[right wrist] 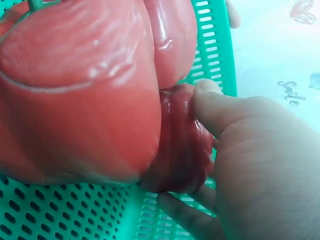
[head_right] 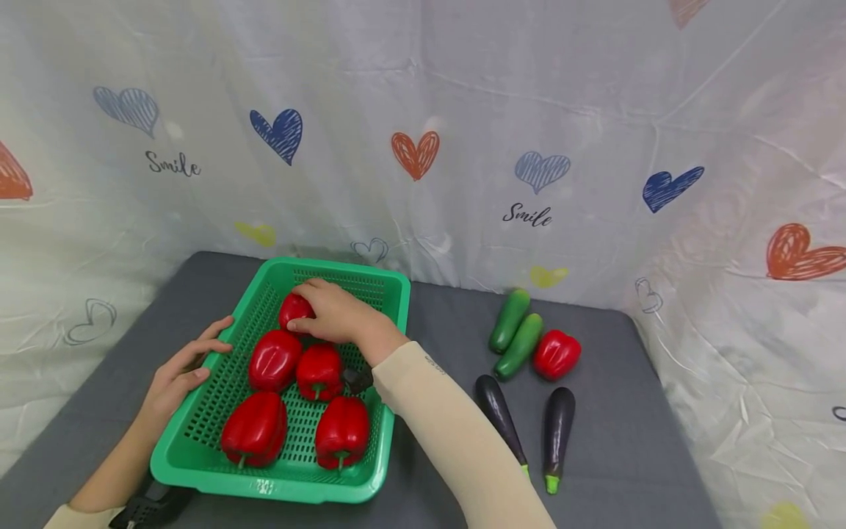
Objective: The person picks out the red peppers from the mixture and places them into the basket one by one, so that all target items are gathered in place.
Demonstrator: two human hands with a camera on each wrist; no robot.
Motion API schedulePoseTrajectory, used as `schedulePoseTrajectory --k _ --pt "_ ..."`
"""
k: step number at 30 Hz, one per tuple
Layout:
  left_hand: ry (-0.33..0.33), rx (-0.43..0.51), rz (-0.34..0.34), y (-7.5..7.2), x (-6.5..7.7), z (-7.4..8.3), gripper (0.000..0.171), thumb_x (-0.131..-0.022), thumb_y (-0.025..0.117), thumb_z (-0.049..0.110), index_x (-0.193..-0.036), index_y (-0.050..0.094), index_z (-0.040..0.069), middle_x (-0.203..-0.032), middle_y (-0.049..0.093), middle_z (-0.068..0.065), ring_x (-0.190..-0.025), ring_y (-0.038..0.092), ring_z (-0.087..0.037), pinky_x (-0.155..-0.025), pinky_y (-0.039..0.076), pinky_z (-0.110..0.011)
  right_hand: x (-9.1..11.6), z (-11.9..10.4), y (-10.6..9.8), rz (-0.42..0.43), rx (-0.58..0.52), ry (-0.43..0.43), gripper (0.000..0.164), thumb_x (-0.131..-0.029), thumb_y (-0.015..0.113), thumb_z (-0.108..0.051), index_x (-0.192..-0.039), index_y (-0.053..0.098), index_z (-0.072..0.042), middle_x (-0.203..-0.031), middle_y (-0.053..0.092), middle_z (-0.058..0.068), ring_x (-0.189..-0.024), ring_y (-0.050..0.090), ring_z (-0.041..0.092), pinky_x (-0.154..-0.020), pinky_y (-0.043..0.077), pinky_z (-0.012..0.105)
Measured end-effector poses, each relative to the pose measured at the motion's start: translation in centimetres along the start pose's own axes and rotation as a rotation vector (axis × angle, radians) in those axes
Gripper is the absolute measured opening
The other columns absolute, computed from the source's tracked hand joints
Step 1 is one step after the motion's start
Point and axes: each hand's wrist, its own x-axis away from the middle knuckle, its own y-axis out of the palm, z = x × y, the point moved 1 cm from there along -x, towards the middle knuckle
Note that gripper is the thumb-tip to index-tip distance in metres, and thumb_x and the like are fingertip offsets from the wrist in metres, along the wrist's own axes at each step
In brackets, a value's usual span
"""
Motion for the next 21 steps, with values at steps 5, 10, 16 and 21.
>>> schedulePoseTrajectory --k 5,10,16,21 --pt "0.001 -0.002 -0.003 0.05 -0.04 0.04 0.041 -0.094 0.035 -0.023 -0.128 0.059 -0.021 -0.169 0.043 -0.022 -0.16 0.035 -0.025 -0.119 0.033 -0.025 0.07 0.0 -0.06 0.011 0.006 -0.011 0.061 -0.108 0.069 -0.035 -0.161 0.051 -0.009 -0.157 0.052 0.005 -0.141 0.05 0.017 -0.114 0.045 0.028" --pt "0.004 -0.004 -0.002 0.05 -0.04 0.01 0.042 -0.094 0.034 -0.023 -0.128 0.059 -0.021 -0.169 0.043 -0.022 -0.16 0.036 -0.025 -0.12 0.033 -0.025 0.08 0.02 -0.09 0.016 0.01 -0.009 0.061 -0.109 0.068 -0.034 -0.161 0.051 -0.008 -0.157 0.053 0.006 -0.142 0.05 0.018 -0.115 0.045 0.029" --pt "0.011 0.001 -0.005 0.06 -0.08 -0.01 0.042 -0.094 0.034 -0.024 -0.128 0.058 -0.022 -0.169 0.043 -0.022 -0.161 0.035 -0.025 -0.12 0.033 -0.026 0.07 0.14 -0.06 0.019 0.007 0.0 0.061 -0.109 0.068 -0.035 -0.161 0.051 -0.008 -0.157 0.053 0.006 -0.143 0.05 0.018 -0.116 0.045 0.03" --pt "0.011 -0.001 -0.006 0.1 -0.16 0.09 0.042 -0.094 0.034 -0.024 -0.128 0.058 -0.022 -0.169 0.043 -0.022 -0.161 0.035 -0.025 -0.119 0.033 -0.026 0.17 0.21 -0.16 0.043 -0.003 -0.002 0.058 -0.109 0.067 -0.036 -0.159 0.053 -0.009 -0.154 0.056 0.005 -0.139 0.052 0.017 -0.114 0.047 0.031"
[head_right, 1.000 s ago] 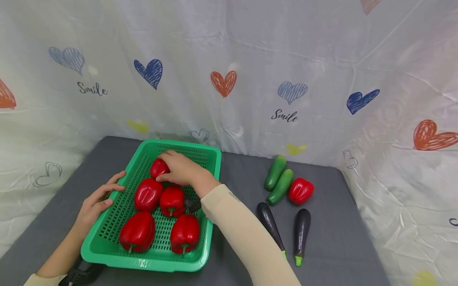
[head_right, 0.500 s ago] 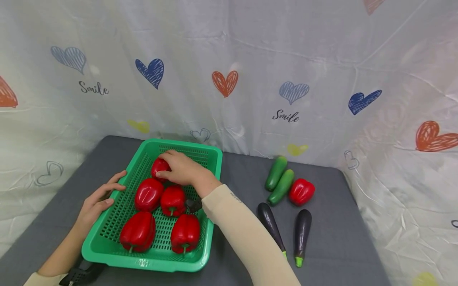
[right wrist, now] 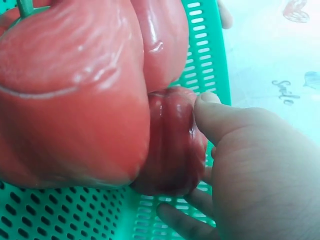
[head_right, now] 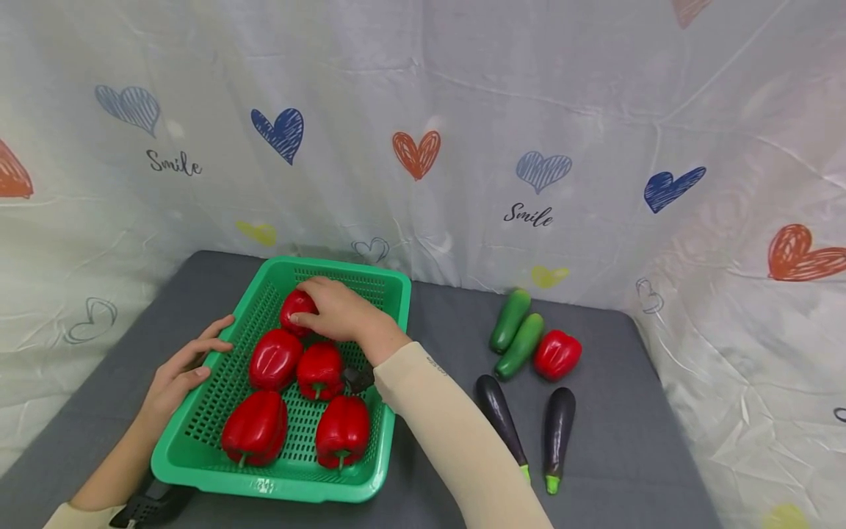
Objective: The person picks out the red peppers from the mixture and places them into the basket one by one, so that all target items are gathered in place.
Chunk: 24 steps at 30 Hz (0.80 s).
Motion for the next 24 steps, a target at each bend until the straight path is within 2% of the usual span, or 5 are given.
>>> schedulePoseTrajectory --k 9,14,19,24 --pt "-0.002 -0.014 0.012 -0.1 0.1 0.0 0.042 -0.094 0.034 -0.024 -0.128 0.059 -0.021 -0.169 0.044 -0.022 -0.16 0.036 -0.024 -0.119 0.033 -0.025 0.0 0.0 -0.2 0.035 -0.029 -0.018 0.055 -0.109 0.067 -0.035 -0.156 0.056 -0.009 -0.147 0.06 0.003 -0.132 0.054 0.015 -0.109 0.049 0.029" --pt "-0.003 -0.009 0.011 0.0 0.1 -0.1 0.042 -0.094 0.034 -0.024 -0.128 0.059 -0.022 -0.169 0.043 -0.023 -0.16 0.036 -0.025 -0.12 0.033 -0.026 0.4 0.2 -0.6 0.063 -0.043 0.003 0.057 -0.109 0.067 -0.034 -0.158 0.055 -0.007 -0.154 0.058 0.005 -0.142 0.052 0.019 -0.117 0.045 0.033" --pt "-0.007 -0.012 0.009 0.0 0.1 -0.1 0.042 -0.094 0.035 -0.023 -0.128 0.059 -0.021 -0.169 0.043 -0.021 -0.16 0.036 -0.024 -0.119 0.033 -0.026 1.2 0.6 -0.9 0.092 -0.079 0.04 0.061 -0.11 0.064 -0.039 -0.161 0.051 -0.008 -0.164 0.052 0.006 -0.152 0.046 0.022 -0.123 0.039 0.037" --pt "-0.009 -0.009 0.007 0.0 0.2 -0.1 0.042 -0.094 0.035 -0.024 -0.129 0.059 -0.021 -0.17 0.043 -0.022 -0.16 0.035 -0.025 -0.119 0.033 -0.026 1.9 0.7 -1.3 0.119 -0.123 0.053 0.061 -0.111 0.062 -0.042 -0.161 0.051 -0.009 -0.164 0.052 0.004 -0.153 0.046 0.021 -0.124 0.038 0.038"
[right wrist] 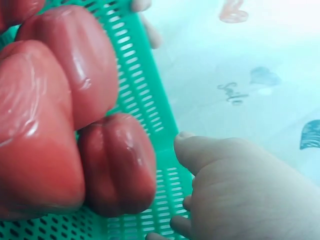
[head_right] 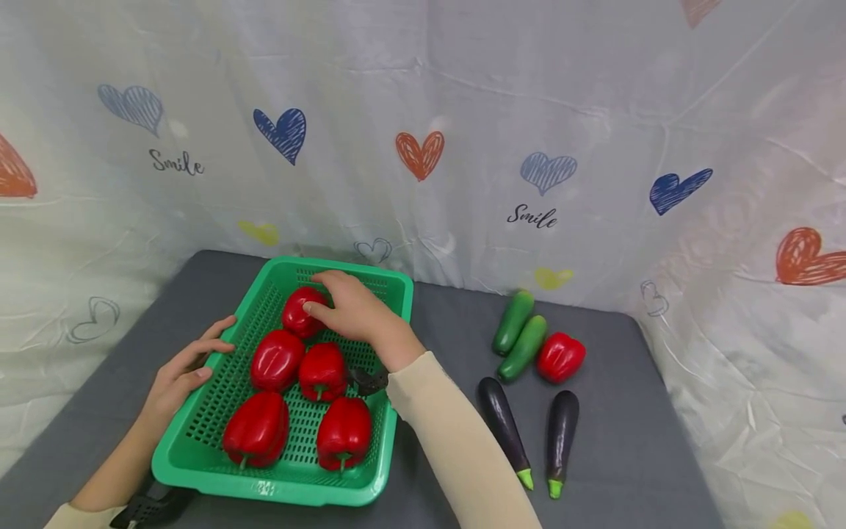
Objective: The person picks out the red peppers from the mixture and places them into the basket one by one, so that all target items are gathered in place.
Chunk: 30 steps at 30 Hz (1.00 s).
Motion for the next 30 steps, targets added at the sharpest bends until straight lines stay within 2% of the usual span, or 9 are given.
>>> schedulePoseTrajectory --k 4,11,20,25,30 --pt "-0.001 0.003 0.002 -0.2 0.2 -0.2 0.042 -0.094 0.036 -0.024 -0.129 0.059 -0.021 -0.169 0.043 -0.022 -0.16 0.035 -0.025 -0.119 0.032 -0.026 0.2 -0.1 -0.2 0.02 -0.039 0.005 0.062 -0.111 0.061 -0.042 -0.162 0.05 -0.008 -0.165 0.051 0.004 -0.154 0.045 0.022 -0.123 0.039 0.04" --pt "-0.01 0.003 0.008 -0.5 0.5 -0.1 0.041 -0.095 0.035 -0.024 -0.129 0.058 -0.021 -0.17 0.043 -0.021 -0.161 0.035 -0.024 -0.119 0.032 -0.025 1.1 0.0 -0.6 0.081 -0.143 0.017 0.062 -0.112 0.062 -0.039 -0.164 0.048 -0.009 -0.167 0.049 0.005 -0.149 0.052 0.027 -0.111 0.052 0.042" --pt "-0.022 0.012 0.004 -0.3 0.7 -0.2 0.043 -0.095 0.035 -0.024 -0.131 0.058 -0.02 -0.171 0.042 -0.02 -0.161 0.034 -0.023 -0.119 0.032 -0.025 2.2 -0.3 -1.2 0.168 -0.168 0.014 0.063 -0.112 0.061 -0.042 -0.164 0.048 -0.008 -0.166 0.049 0.007 -0.141 0.058 0.029 -0.109 0.053 0.043" --pt "-0.015 -0.001 0.002 -0.3 0.5 -0.4 0.042 -0.095 0.036 -0.024 -0.13 0.058 -0.02 -0.17 0.042 -0.022 -0.161 0.035 -0.025 -0.12 0.032 -0.026 3.1 -0.5 -1.6 0.227 -0.193 -0.015 0.062 -0.112 0.062 -0.04 -0.163 0.049 -0.007 -0.166 0.049 0.007 -0.142 0.057 0.03 -0.109 0.053 0.045" --pt "-0.021 -0.005 -0.001 -0.4 0.3 -0.5 0.043 -0.094 0.036 -0.024 -0.13 0.059 -0.02 -0.17 0.042 -0.021 -0.161 0.035 -0.024 -0.119 0.032 -0.026 4.0 -0.8 -1.9 0.277 -0.214 -0.037 0.061 -0.112 0.063 -0.038 -0.162 0.049 -0.006 -0.168 0.046 0.009 -0.15 0.048 0.026 -0.11 0.052 0.049"
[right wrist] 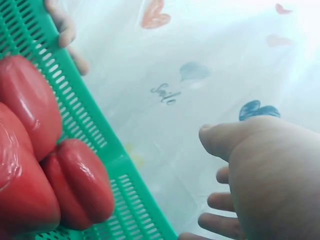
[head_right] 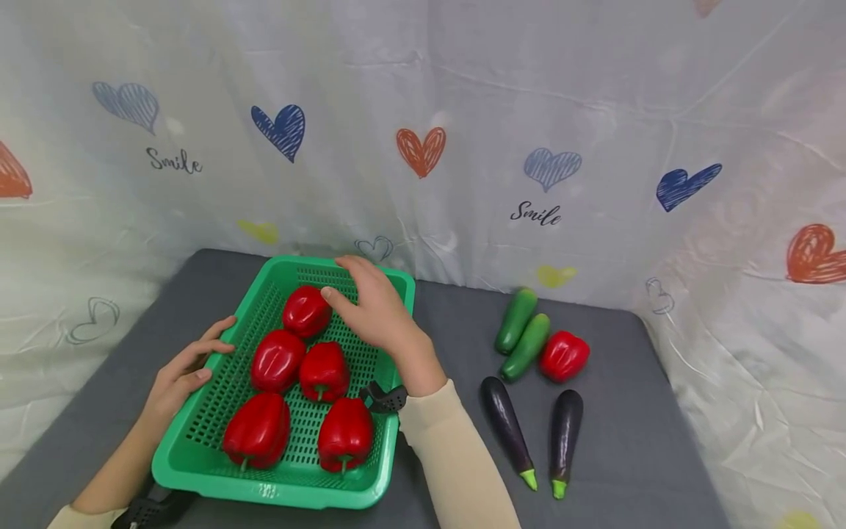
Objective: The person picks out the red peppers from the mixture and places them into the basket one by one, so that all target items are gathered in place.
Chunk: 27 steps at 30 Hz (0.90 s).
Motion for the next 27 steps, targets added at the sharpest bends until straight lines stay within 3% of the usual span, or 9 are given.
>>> schedulePoseTrajectory --k 8,14,21,27 --pt "0.009 -0.004 -0.004 0.1 -0.1 0.2 0.043 -0.094 0.036 -0.024 -0.13 0.059 -0.021 -0.17 0.042 -0.022 -0.161 0.035 -0.025 -0.12 0.032 -0.026 1.6 -1.2 -0.1 0.028 0.009 -0.035 0.064 -0.111 0.063 -0.037 -0.163 0.047 -0.004 -0.17 0.044 0.011 -0.154 0.043 0.022 -0.112 0.051 0.053" --pt "0.009 -0.001 0.0 0.2 -0.1 0.4 0.043 -0.094 0.035 -0.024 -0.13 0.059 -0.021 -0.17 0.043 -0.021 -0.161 0.035 -0.024 -0.12 0.032 -0.025 2.8 -2.3 -0.7 0.031 0.049 -0.059 0.064 -0.111 0.063 -0.041 -0.164 0.048 -0.009 -0.171 0.042 0.009 -0.155 0.041 0.023 -0.113 0.051 0.052" --pt "0.008 -0.001 0.002 0.4 -0.1 0.3 0.043 -0.094 0.035 -0.023 -0.129 0.059 -0.021 -0.17 0.043 -0.021 -0.161 0.035 -0.024 -0.12 0.032 -0.026 4.5 -2.5 -2.6 0.068 0.176 -0.043 0.063 -0.11 0.064 -0.044 -0.162 0.051 -0.012 -0.17 0.042 0.007 -0.159 0.037 0.026 -0.122 0.039 0.057" --pt "0.005 0.006 0.004 0.2 -0.1 0.1 0.043 -0.094 0.035 -0.023 -0.129 0.059 -0.02 -0.17 0.043 -0.021 -0.161 0.035 -0.024 -0.12 0.032 -0.026 5.4 -2.0 -3.5 0.053 0.248 -0.011 0.062 -0.11 0.066 -0.04 -0.162 0.051 -0.01 -0.17 0.042 0.01 -0.158 0.038 0.03 -0.122 0.039 0.057"
